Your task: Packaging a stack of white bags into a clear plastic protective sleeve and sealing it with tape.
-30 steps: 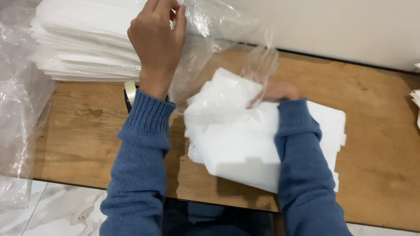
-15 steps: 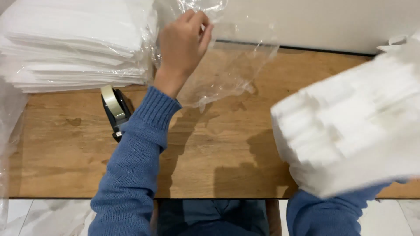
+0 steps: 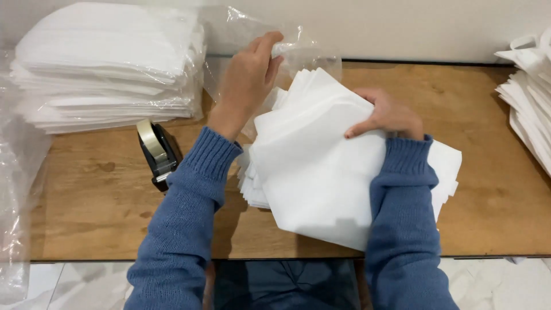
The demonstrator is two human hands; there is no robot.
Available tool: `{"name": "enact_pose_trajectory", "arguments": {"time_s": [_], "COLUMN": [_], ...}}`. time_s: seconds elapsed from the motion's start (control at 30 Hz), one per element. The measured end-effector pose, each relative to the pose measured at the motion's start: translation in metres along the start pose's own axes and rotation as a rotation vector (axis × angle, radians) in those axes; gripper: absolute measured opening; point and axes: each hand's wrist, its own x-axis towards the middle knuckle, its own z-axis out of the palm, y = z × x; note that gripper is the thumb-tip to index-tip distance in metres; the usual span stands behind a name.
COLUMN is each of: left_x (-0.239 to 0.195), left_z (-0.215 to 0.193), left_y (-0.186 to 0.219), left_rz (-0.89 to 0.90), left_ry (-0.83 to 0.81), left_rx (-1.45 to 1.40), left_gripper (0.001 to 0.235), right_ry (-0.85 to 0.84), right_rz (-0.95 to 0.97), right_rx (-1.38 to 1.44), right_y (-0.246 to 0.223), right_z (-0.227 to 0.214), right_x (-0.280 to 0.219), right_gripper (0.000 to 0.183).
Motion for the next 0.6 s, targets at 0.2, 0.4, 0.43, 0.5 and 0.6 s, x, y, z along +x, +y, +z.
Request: {"name": "enact_pose_trajectory", "arguments": {"time_s": [0.2, 0.4, 0.43, 0.5, 0.6], "left_x": [-0.020, -0.010, -0.012, -0.015, -0.008], "left_z": [0.003, 0.006, 0.014, 0.033, 0.032], "left_y": [-0.031, -0.026, -0.033, -0.047, -0.052], "left_rz": [0.374, 0.289, 0.290, 0.260, 0.357], "left_ry": [-0.095, -0.486, -0.485, -0.477, -0.557], "left_rx": [0.635, 0.619, 0.620, 0.778, 0.792], "left_gripper": [0.031, 0.030, 0.030, 0.014, 0.023], "right_ry": [0.008, 0.076, 0.077, 0.076, 0.058], "right_rz": [0.197, 0.174, 0.173, 0.151, 0.100], "right_rx": [-0.006, 0.013, 0.013, -0.047, -0.111], "right_y": [0.000, 0.002, 0.000, -0.003, 0.001], "right_z": [0.007, 0.003, 0.003, 0.003, 0.004], "right_x": [0.023, 0.012, 0.010, 0.005, 0.007], "right_gripper": [0.057, 0.057, 0.057, 0.057, 0.056]}}
